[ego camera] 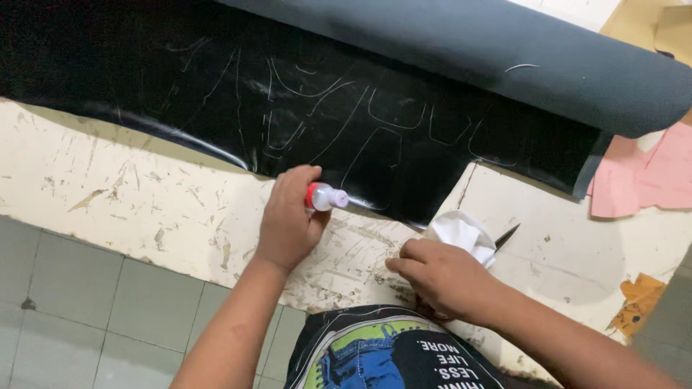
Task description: The person opens a small bottle of glue and applies it along the marked outlines on a black leather sheet on the work table, wiping the area with a white cloth. They then place a pink paper pattern piece on the sheet, align it, and trace along it with a pen.
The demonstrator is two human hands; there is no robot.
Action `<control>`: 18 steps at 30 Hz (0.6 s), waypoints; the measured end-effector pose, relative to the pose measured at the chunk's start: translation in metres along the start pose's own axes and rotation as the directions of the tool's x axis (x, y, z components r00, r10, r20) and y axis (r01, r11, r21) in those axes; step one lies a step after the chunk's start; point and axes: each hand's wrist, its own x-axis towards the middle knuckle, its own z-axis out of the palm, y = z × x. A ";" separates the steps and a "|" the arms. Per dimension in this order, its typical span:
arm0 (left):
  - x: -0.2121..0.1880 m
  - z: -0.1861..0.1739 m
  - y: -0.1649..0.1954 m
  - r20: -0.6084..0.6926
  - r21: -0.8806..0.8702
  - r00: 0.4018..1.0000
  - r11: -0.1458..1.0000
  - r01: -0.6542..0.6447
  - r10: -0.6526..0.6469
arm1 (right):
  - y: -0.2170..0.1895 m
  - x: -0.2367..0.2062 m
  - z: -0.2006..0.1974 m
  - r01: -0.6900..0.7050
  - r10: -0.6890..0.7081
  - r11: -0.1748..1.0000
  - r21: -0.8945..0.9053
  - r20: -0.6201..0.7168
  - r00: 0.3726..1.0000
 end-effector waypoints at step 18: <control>-0.068 0.002 0.074 0.003 0.047 1.000 0.999 0.027 -0.027 | -0.011 0.003 0.027 0.044 0.280 0.723 0.690 -0.351 0.894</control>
